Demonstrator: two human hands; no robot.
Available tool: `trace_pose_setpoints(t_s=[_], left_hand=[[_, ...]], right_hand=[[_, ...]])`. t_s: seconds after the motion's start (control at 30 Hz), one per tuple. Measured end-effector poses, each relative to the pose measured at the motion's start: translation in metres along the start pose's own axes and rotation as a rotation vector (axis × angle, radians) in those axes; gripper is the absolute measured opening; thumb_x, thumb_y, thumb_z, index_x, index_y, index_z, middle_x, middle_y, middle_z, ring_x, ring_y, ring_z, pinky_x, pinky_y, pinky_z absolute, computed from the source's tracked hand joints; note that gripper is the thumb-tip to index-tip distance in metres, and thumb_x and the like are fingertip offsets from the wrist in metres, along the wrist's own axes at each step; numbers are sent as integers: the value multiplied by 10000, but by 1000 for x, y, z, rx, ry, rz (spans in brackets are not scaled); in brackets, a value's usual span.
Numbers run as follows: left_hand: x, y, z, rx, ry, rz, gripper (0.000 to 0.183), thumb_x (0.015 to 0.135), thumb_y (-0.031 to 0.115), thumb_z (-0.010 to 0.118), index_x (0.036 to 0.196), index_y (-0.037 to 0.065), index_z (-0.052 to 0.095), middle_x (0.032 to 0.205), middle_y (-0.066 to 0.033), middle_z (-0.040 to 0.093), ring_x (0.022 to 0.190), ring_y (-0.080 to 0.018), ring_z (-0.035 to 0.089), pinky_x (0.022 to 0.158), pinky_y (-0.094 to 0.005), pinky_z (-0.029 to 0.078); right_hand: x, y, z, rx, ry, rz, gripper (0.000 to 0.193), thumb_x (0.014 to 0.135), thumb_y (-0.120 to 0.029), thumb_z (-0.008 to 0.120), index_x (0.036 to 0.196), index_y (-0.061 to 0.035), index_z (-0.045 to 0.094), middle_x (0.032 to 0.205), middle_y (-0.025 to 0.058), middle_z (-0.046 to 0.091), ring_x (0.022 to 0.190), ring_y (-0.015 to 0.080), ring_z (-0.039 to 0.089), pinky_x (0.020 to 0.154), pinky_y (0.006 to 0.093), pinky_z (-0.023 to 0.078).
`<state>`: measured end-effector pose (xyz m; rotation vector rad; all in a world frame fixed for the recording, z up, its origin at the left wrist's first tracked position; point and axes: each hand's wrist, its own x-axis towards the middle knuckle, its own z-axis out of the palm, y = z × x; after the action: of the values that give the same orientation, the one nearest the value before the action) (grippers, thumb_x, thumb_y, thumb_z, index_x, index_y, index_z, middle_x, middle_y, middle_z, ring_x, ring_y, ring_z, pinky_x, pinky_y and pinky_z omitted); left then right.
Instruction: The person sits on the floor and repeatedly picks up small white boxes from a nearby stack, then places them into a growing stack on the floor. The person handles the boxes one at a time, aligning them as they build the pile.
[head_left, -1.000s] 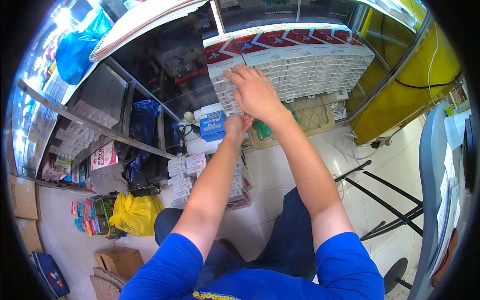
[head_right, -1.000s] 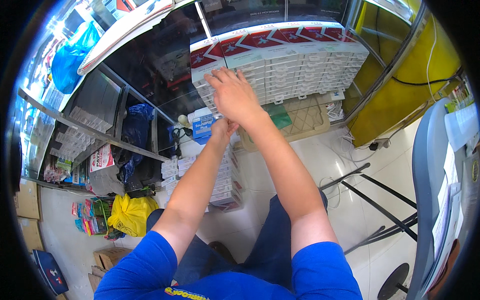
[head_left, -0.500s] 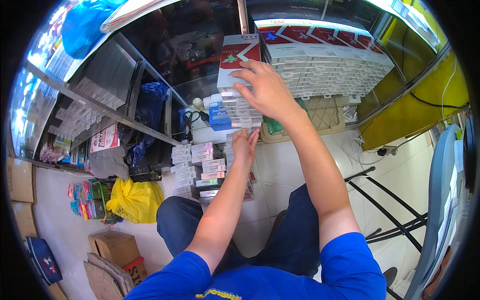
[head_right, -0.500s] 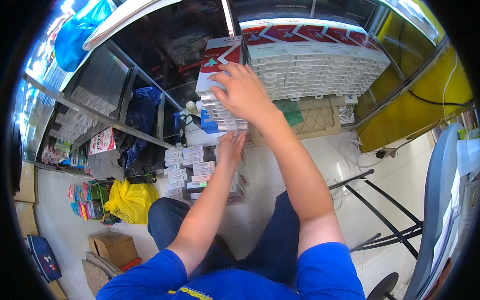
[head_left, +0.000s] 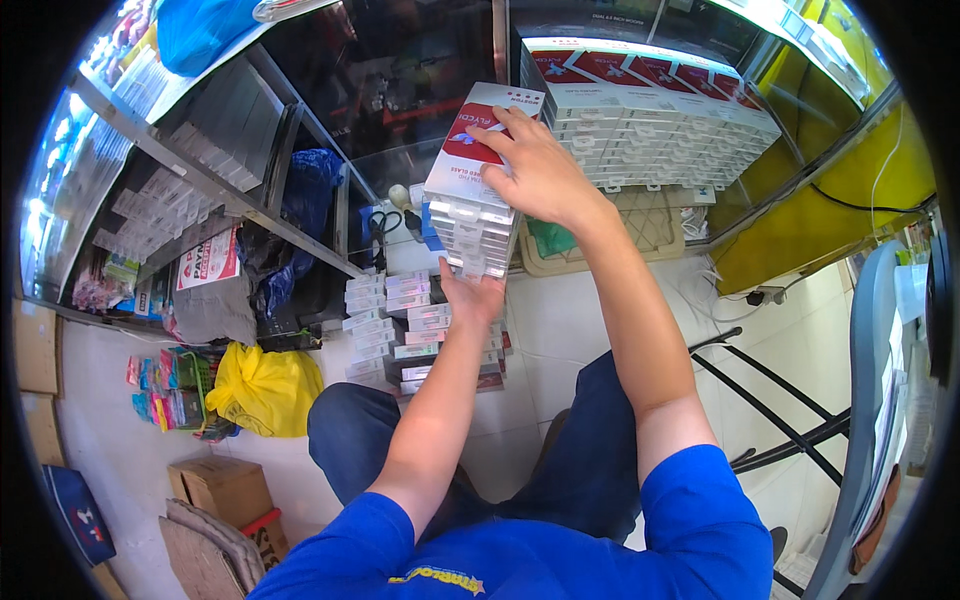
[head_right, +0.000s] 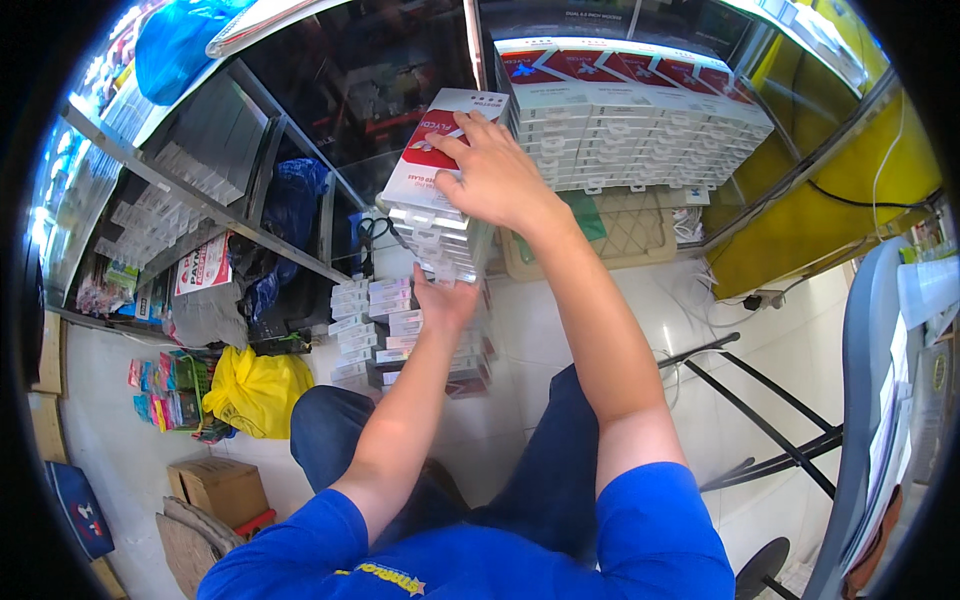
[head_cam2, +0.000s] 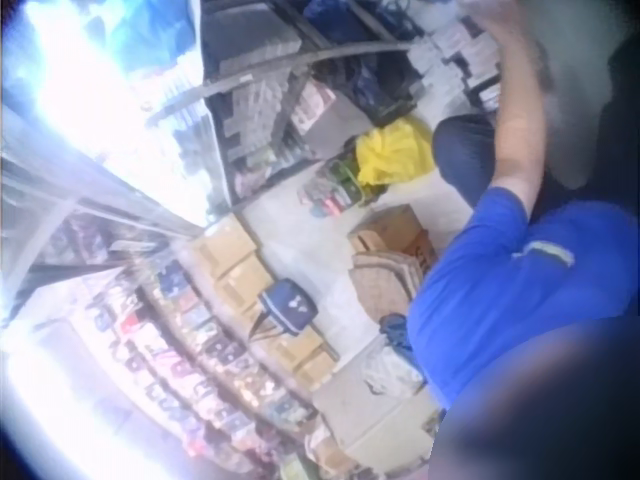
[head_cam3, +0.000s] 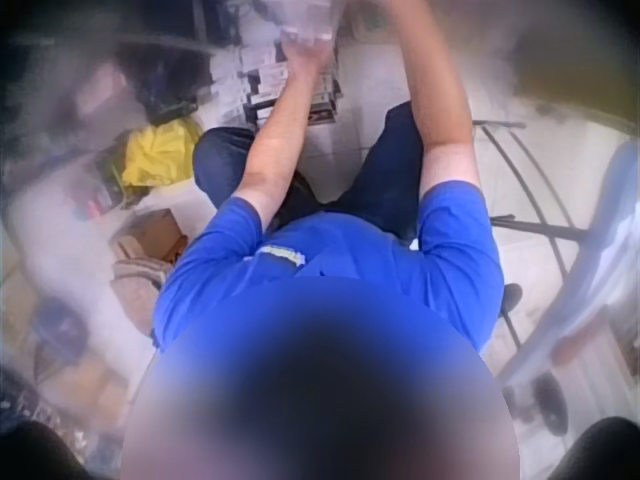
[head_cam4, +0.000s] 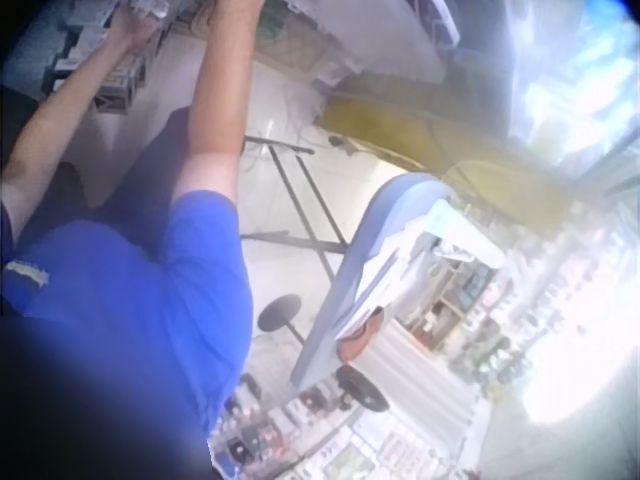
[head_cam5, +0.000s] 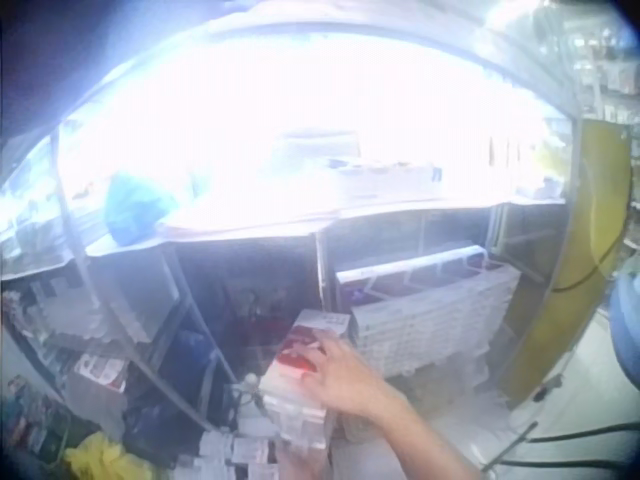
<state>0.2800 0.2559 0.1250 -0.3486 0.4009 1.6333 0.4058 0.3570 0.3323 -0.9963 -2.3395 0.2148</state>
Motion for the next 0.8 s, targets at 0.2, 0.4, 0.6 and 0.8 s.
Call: trace_pose_setpoints(t_s=[0.2, 0.4, 0.6, 0.8], left_hand=[[-28, 29, -11, 100, -118, -79, 679, 1031, 625, 415, 1538, 178, 469, 1567, -81, 493, 1451, -321, 453, 1198, -552, 374], [-41, 34, -26, 59, -263, -148, 672, 1035, 613, 386, 1546, 187, 476, 1561, -67, 519, 1424, -311, 498, 1186, -528, 400], [-62, 72, -4, 264, -214, -258, 711, 1017, 561, 429, 1536, 79, 482, 1553, -158, 522, 1422, -357, 496, 1196, -544, 374], [-54, 103, 49, 1063, -247, -360, 670, 1004, 558, 555, 1454, 63, 575, 1414, -147, 640, 1304, -310, 603, 1122, -469, 439]], right_hand=[[-16, -49, -19, -93, -51, -61, 520, 914, -403, 651, 1341, -108, 676, 1405, 192, 574, 1299, 379, 525, 1097, 465, 447], [-27, -97, -18, -51, -194, 12, 470, 874, -392, 735, 1204, -57, 715, 1283, 206, 588, 1199, 373, 562, 1027, 505, 483], [-69, -105, -18, -78, -1, 169, 563, 985, -386, 605, 1488, -141, 532, 1593, 314, 364, 1487, 489, 351, 1191, 639, 280], [-174, -95, -5, 275, 370, 720, 528, 1106, -408, 416, 1470, -39, 518, 1600, 275, 370, 1485, 393, 377, 1189, 447, 344]])
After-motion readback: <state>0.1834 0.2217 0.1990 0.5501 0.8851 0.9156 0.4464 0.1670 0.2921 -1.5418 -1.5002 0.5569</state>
